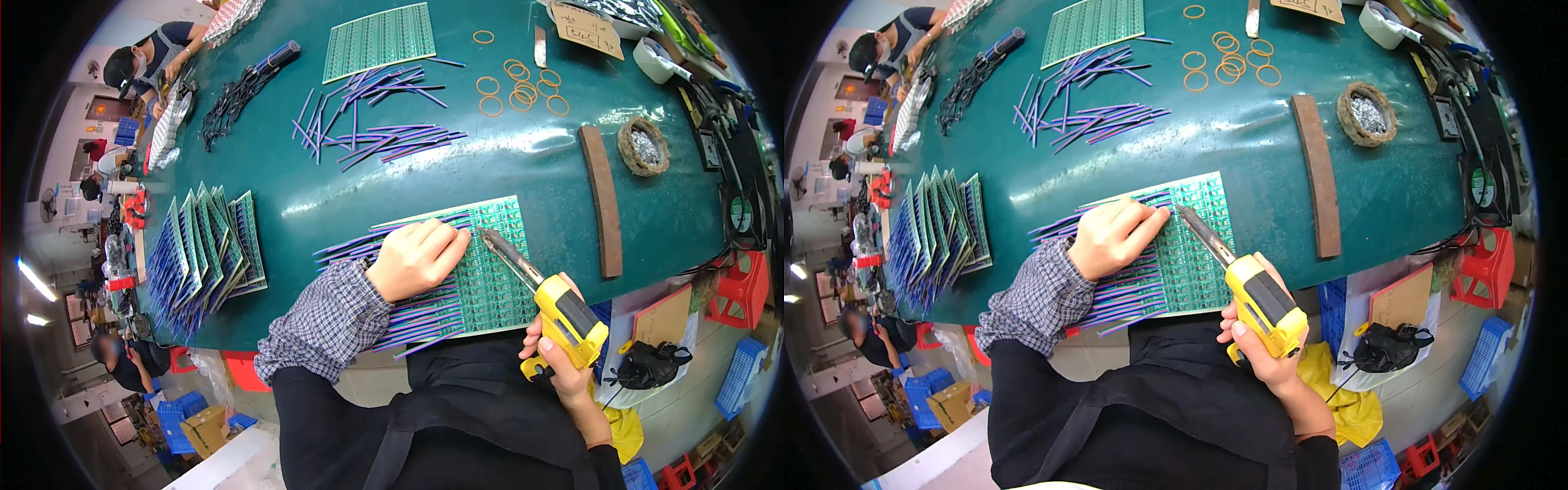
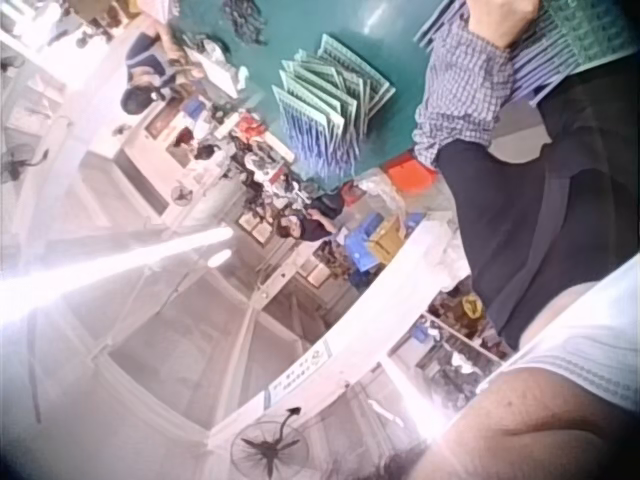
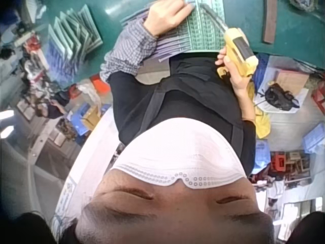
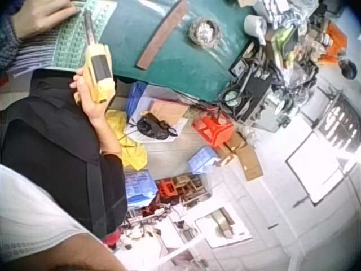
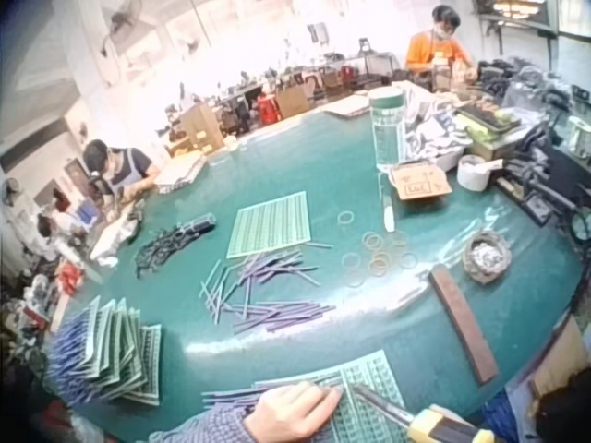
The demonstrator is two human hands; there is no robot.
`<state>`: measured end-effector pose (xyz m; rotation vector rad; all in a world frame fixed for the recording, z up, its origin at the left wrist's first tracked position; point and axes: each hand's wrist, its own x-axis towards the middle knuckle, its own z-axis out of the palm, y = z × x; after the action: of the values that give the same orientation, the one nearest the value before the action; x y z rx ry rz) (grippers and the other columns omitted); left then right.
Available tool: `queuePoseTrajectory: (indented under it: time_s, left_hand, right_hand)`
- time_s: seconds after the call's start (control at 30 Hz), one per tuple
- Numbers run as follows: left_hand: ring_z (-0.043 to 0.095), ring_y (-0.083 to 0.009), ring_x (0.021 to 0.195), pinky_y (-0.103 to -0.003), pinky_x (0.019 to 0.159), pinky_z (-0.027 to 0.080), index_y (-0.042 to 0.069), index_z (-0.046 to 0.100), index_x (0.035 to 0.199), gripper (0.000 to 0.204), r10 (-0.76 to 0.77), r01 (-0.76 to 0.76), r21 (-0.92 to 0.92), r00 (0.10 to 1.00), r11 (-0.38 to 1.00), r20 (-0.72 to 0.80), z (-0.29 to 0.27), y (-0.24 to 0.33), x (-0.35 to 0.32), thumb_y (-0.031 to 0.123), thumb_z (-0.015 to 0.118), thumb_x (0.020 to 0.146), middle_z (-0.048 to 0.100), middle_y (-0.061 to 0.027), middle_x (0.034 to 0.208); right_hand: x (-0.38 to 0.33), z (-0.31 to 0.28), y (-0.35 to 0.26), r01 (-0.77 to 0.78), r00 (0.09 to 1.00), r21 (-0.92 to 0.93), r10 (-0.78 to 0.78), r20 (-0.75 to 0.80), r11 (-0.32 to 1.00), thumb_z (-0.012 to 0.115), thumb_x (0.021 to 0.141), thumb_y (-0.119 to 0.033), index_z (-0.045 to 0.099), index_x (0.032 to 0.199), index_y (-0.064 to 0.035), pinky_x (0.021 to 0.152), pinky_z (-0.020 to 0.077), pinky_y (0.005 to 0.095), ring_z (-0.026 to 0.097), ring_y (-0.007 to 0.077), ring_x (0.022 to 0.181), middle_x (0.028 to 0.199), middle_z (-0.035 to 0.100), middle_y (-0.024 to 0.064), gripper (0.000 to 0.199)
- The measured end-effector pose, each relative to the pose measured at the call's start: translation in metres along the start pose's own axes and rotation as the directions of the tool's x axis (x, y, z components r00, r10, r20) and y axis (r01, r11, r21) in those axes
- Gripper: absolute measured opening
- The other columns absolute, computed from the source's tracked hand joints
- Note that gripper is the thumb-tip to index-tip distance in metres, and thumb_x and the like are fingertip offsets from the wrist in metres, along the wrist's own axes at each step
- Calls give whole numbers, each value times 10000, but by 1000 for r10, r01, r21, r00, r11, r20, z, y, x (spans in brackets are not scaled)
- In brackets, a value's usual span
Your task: Placing small purple tubes onto pins on a PCB assembly line.
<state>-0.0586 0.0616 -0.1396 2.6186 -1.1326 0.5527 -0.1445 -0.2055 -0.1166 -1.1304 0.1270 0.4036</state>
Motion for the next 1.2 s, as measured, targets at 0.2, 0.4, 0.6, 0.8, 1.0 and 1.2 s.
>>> queuePoseTrajectory:
  time_s: [0.2, 0.4, 0.6, 0.8, 1.0, 1.2]
  left_hand:
    - [585, -165, 627, -285, 526, 483, 9, 668, 970, 286, -1, 1, -3, 1000, 1000, -29, 4, -1, 0, 60, 672, 688, 584, -39, 769]
    - [577, -169, 611, -299, 503, 477, 30, 666, 921, 275, -30, 22, -101, 997, 995, -72, 8, -9, -1, 35, 717, 650, 560, -31, 721]
    - [566, -169, 612, -302, 507, 478, 52, 662, 876, 198, -76, 63, -157, 994, 986, -75, 9, -9, 1, 51, 704, 683, 539, -24, 705]
    - [557, -166, 624, -302, 516, 481, 62, 650, 848, 146, -91, 78, -148, 992, 986, -84, 9, -9, 1, 67, 688, 707, 516, -21, 698]
    - [560, -166, 631, -301, 518, 483, 62, 649, 850, 155, -96, 83, -155, 993, 984, -74, 9, -9, 1, 62, 693, 701, 523, -20, 706]
    - [559, -166, 630, -303, 519, 484, 60, 647, 845, 145, -95, 82, -157, 993, 984, -75, 9, -8, 2, 62, 691, 706, 517, -21, 702]
  right_hand:
    - [0, 1, 0, -19, 1000, -39, 19, -17, 999, 593, 851, 19, 278, 1467, 29, 670, 574, 288, 625, 144, 763, 923, 617, 120, 693]
    - [0, 2, -7, -57, 998, -77, 57, 1, 995, 593, 852, 18, 280, 1467, 30, 669, 574, 287, 624, 140, 754, 923, 621, 120, 690]
    - [-2, 3, -2, -43, 999, -104, 39, -37, 994, 587, 843, -58, 210, 1489, 14, 649, 575, 300, 612, 160, 730, 922, 587, 110, 751]
    - [1, 3, -9, -37, 999, -94, 39, 21, 995, 589, 850, 38, 272, 1472, 27, 670, 575, 288, 621, 136, 763, 930, 623, 117, 699]
    - [-2, 5, -3, -56, 998, -163, 53, -23, 985, 599, 831, -57, 217, 1498, -18, 621, 561, 269, 599, 128, 687, 889, 581, 84, 770]
    - [0, 4, -9, -35, 999, -140, 34, -4, 989, 605, 832, 20, 298, 1462, 41, 639, 563, 261, 619, 122, 710, 911, 634, 117, 701]
